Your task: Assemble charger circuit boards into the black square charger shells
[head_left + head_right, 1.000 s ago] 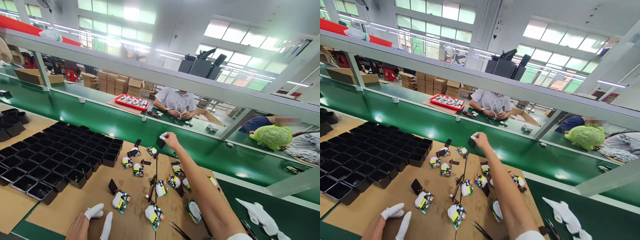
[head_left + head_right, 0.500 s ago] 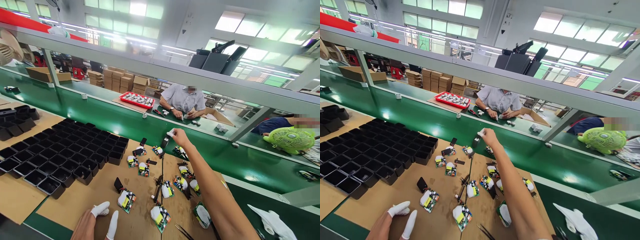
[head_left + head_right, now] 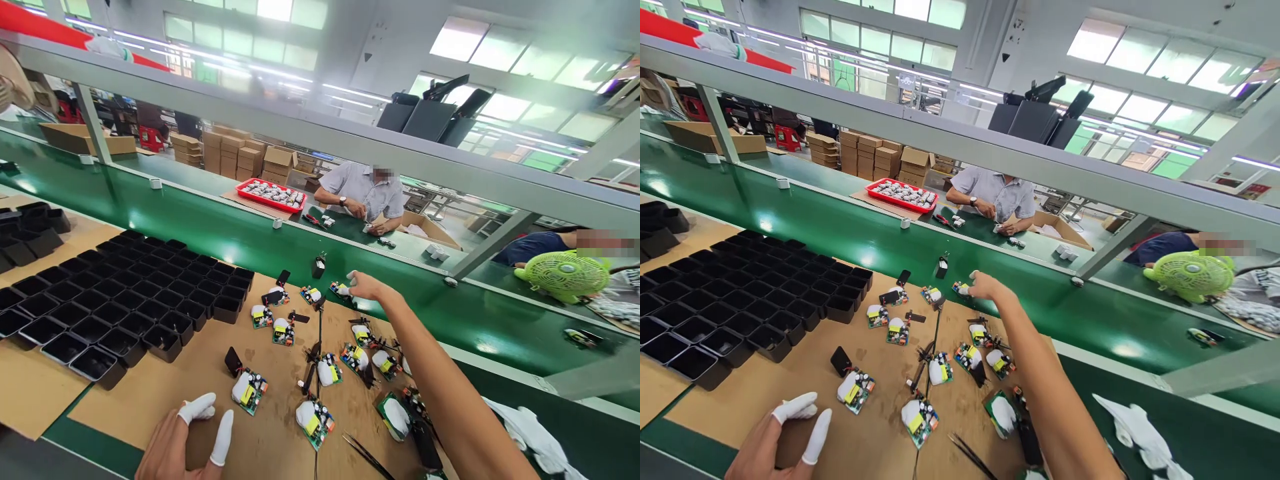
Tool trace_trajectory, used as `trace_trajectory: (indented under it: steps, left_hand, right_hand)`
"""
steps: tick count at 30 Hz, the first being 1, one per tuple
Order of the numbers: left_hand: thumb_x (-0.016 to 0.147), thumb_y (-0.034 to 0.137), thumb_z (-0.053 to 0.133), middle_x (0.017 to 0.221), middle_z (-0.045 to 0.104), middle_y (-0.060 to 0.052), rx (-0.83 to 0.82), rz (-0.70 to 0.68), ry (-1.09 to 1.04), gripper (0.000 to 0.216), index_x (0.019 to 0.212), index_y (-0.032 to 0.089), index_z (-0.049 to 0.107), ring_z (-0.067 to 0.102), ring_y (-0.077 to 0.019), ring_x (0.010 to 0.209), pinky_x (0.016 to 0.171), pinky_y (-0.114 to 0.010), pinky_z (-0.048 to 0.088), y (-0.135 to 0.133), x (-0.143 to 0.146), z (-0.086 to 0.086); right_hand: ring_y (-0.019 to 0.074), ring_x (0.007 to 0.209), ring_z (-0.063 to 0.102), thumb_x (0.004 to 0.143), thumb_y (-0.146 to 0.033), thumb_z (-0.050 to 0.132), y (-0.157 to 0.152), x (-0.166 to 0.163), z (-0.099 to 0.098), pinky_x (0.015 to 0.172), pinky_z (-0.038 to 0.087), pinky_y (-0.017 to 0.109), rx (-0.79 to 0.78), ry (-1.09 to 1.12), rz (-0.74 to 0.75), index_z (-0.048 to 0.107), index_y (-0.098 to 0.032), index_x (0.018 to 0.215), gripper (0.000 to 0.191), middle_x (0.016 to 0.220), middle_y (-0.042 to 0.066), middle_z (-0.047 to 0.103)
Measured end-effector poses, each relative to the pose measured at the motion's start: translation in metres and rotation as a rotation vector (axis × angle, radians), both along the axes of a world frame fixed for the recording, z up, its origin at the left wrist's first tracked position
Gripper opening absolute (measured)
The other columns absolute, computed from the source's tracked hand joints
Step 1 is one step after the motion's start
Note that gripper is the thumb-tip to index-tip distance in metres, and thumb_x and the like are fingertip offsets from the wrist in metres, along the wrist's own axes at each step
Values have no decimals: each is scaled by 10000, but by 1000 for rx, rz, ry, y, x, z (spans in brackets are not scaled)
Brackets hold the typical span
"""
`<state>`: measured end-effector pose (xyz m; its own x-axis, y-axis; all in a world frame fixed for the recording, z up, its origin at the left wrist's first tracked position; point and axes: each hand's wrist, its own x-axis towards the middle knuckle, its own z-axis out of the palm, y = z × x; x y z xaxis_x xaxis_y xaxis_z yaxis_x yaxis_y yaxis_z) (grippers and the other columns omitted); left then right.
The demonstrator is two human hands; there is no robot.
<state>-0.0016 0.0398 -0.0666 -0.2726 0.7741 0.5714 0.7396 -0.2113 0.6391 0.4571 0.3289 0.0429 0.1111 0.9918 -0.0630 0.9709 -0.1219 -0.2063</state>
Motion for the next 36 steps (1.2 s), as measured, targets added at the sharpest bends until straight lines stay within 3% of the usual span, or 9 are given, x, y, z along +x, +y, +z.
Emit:
trace_trajectory:
  steps: [5, 10, 14, 18, 23, 27, 29, 33, 36]
  left_hand:
    - [1108, 527, 673, 977, 871, -52, 7, -35, 4, 292, 1188, 264, 769, 843, -276, 906, 915, -377, 647, 1, -11, -3]
    - [1035, 541, 771, 982, 900, -42, -108, -128, -191, 311, 1135, 248, 796, 870, -255, 855, 856, -338, 709, 0, -29, -1]
    - [988, 486, 854, 1053, 902, -88, -180, -265, -482, 333, 1188, 222, 813, 874, -265, 911, 979, -394, 732, -12, -12, 22]
    - [942, 422, 921, 1348, 847, -189, -317, -680, -911, 636, 1502, 219, 699, 878, -277, 980, 850, -375, 766, -19, 25, 51]
    - [955, 457, 913, 1007, 889, -121, -419, -615, -1081, 352, 1140, 173, 818, 877, -237, 844, 795, -306, 755, -22, 53, 59]
    - [979, 414, 896, 980, 873, -98, -88, -235, -914, 258, 1025, 194, 770, 884, -219, 866, 805, -276, 750, -35, 61, 49]
    - [1008, 288, 866, 1032, 883, -95, 95, -168, -725, 153, 1074, 224, 744, 901, -234, 976, 877, -312, 758, -45, 62, 43]
    - [1024, 171, 806, 1140, 906, -112, 255, -445, -376, 226, 1177, 304, 706, 909, -294, 1081, 891, -432, 784, -61, 53, 37]
    - [1017, 322, 843, 1106, 901, -115, 310, -525, -228, 315, 1278, 322, 667, 907, -314, 1057, 899, -477, 782, -52, 34, 41]
  right_hand:
    - [280, 1192, 777, 1106, -425, 786, -21, -37, -12, 1011, 691, 496, 40, 31, 92, 722, -198, 1414, 388, 1422, 106, 748]
    - [267, 1161, 771, 1100, -437, 786, -53, -67, 43, 1029, 670, 499, 209, 117, 256, 740, -201, 1359, 354, 1366, 103, 764]
    - [294, 1149, 793, 962, -389, 901, -138, -118, 90, 1103, 648, 465, 236, 251, 495, 791, -277, 1394, 460, 1235, 89, 818]
    - [285, 1252, 825, 999, -211, 829, -241, -175, 101, 1096, 691, 433, 69, 394, 786, 794, -426, 1448, 498, 1395, 54, 828]
    - [330, 1318, 819, 1004, -87, 656, -323, -200, 53, 1034, 735, 455, 299, 406, 728, 698, -422, 1606, 691, 1444, 98, 818]
    - [370, 1045, 853, 931, -210, 894, -367, -225, -5, 908, 749, 539, 761, 510, 193, 885, -422, 1250, 383, 1137, 102, 864]
    - [367, 1008, 851, 946, -352, 897, -376, -245, -29, 906, 743, 527, 646, 705, -25, 900, -363, 1143, 196, 1103, 112, 866]
    - [398, 994, 881, 807, -602, 989, -363, -270, -56, 883, 755, 524, 378, 1233, -149, 879, -296, 1240, 541, 1136, 149, 902]
    - [397, 953, 886, 733, -559, 1053, -348, -264, -64, 832, 758, 510, 393, 1383, -171, 881, -284, 1165, 540, 1043, 134, 909]
